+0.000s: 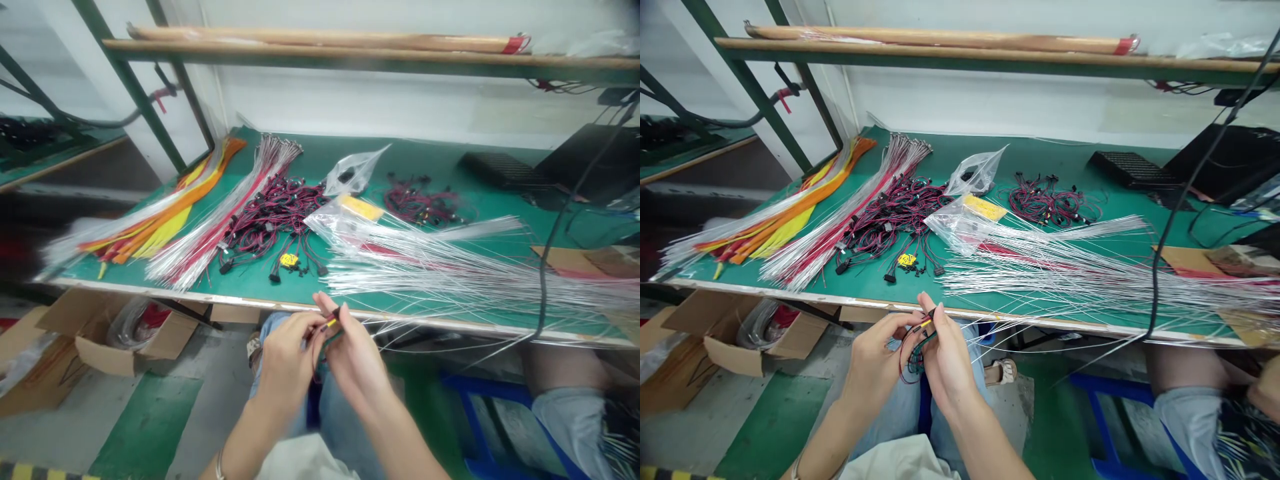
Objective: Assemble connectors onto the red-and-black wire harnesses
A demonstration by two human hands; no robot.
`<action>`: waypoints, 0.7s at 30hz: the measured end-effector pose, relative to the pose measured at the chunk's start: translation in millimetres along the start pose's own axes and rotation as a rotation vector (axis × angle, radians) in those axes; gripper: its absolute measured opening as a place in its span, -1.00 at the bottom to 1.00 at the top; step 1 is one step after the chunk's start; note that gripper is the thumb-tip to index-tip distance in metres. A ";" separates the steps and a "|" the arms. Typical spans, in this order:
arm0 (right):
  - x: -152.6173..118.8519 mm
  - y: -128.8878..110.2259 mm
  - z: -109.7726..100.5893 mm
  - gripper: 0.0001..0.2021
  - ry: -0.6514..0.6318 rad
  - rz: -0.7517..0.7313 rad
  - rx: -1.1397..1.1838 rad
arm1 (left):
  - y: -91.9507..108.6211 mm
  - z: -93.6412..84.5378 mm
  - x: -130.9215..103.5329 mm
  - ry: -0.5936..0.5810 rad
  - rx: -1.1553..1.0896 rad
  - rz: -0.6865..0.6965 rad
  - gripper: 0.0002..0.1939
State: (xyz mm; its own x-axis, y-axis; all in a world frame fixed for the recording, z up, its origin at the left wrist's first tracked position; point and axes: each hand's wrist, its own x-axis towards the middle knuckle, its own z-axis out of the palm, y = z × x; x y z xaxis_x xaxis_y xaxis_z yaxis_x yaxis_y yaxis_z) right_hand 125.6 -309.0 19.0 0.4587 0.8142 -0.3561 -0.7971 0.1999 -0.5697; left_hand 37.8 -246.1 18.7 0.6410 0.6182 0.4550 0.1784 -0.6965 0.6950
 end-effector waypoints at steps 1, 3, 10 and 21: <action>-0.4 -0.7 -1.5 -0.66 -0.022 0.005 -0.024 | 1.2 -2.9 1.1 -0.049 -0.035 -0.080 -0.91; -1.7 -2.9 -4.2 -0.64 -0.074 0.011 -0.084 | 3.2 -8.7 3.1 -0.128 -0.108 -0.214 -0.94; -7.5 -12.4 -4.5 -0.58 -0.165 0.024 -0.167 | 4.1 -17.5 4.5 -0.146 -0.115 -0.065 -0.91; -9.0 -8.3 2.6 -0.59 -0.036 0.001 -0.105 | 5.1 -16.6 -3.0 -0.014 0.045 0.243 -0.79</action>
State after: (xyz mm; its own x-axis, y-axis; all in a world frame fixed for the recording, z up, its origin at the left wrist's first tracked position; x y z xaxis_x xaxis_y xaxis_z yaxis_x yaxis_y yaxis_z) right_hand 127.0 -316.6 28.9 0.4422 0.8337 -0.3308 -0.7512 0.1427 -0.6445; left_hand 24.4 -245.4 30.2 0.6797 0.4253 0.5976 0.0503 -0.8399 0.5404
